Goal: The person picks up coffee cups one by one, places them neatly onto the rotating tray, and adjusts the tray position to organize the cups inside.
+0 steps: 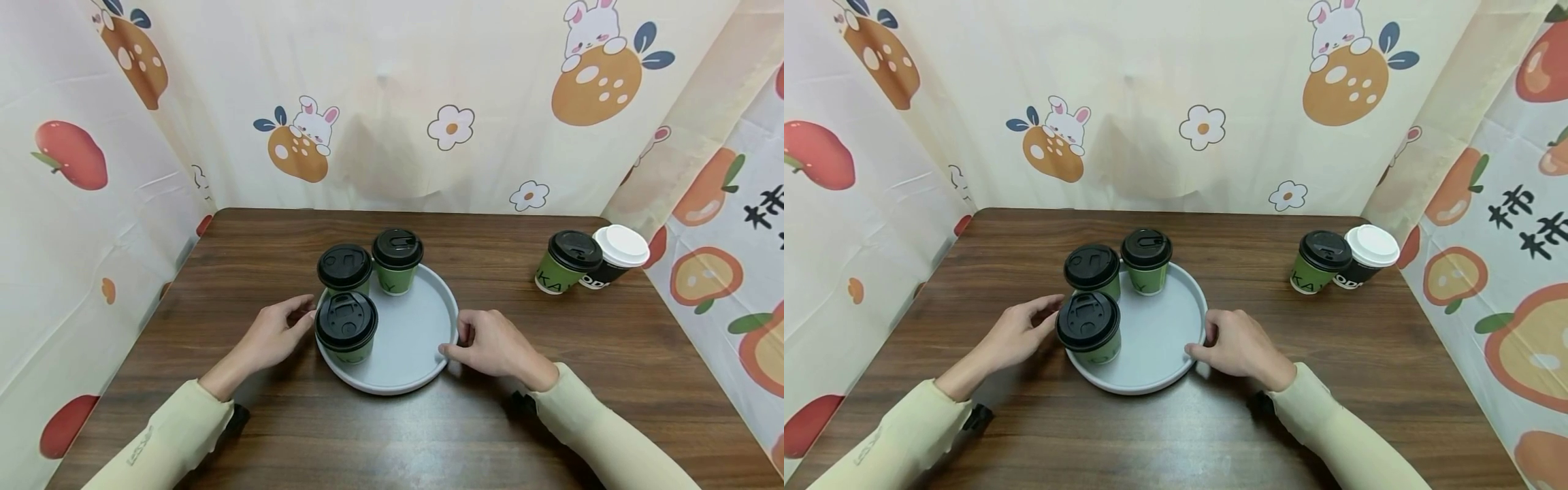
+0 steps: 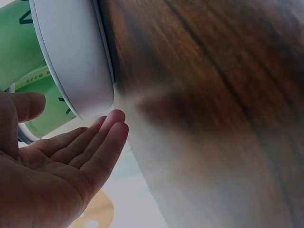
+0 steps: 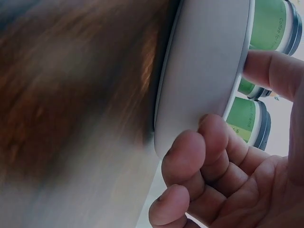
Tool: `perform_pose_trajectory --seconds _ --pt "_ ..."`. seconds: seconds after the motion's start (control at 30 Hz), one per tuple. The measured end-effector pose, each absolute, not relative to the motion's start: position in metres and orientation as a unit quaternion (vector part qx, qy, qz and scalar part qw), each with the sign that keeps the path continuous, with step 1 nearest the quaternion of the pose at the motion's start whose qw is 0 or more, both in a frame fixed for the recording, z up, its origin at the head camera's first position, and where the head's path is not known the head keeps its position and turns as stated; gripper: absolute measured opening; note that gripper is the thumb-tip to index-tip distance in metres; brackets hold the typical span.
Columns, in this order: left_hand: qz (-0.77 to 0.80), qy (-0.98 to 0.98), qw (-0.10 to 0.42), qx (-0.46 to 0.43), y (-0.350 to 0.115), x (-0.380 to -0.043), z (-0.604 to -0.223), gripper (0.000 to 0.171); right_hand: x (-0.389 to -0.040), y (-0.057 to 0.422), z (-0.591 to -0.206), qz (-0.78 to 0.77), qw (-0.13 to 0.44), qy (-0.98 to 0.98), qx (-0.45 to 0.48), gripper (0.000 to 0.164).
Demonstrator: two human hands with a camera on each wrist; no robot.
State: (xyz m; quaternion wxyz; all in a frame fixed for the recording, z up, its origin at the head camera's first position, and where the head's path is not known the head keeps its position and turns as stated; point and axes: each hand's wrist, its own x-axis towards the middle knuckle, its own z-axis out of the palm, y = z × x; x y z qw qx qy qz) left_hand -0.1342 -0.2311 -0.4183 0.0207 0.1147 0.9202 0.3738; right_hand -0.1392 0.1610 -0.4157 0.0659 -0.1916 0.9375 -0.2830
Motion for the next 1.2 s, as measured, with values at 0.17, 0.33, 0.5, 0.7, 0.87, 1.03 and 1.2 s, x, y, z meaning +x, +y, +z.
perform_pose_trajectory --seconds 0.17,0.33,0.5,0.7,0.87,1.03,1.2 --pt "0.372 0.920 0.028 0.117 -0.230 -0.136 -0.417 0.041 -0.136 0.159 -0.416 -0.275 0.051 0.939 -0.201 0.041" --pt "0.372 0.919 0.043 0.122 -0.228 -0.139 -0.415 0.043 -0.134 0.158 -0.417 -0.270 0.050 0.940 -0.203 0.042" --pt "0.369 0.919 0.061 0.125 -0.227 -0.144 -0.417 0.045 -0.131 0.157 -0.416 -0.270 0.052 0.939 -0.205 0.043" --pt "0.366 0.918 0.079 0.127 -0.226 -0.147 -0.419 0.044 -0.129 0.156 -0.415 -0.268 0.053 0.940 -0.207 0.045" --pt "0.372 0.916 0.092 0.120 -0.225 -0.147 -0.418 0.046 -0.128 0.155 -0.415 -0.267 0.054 0.940 -0.207 0.045" --pt "0.371 0.916 0.088 0.123 -0.225 -0.148 -0.420 0.045 -0.128 0.155 -0.415 -0.267 0.053 0.939 -0.209 0.045" --pt "0.363 0.920 0.080 0.128 -0.225 -0.149 -0.422 0.044 -0.129 0.157 -0.415 -0.275 0.052 0.937 -0.209 0.047"
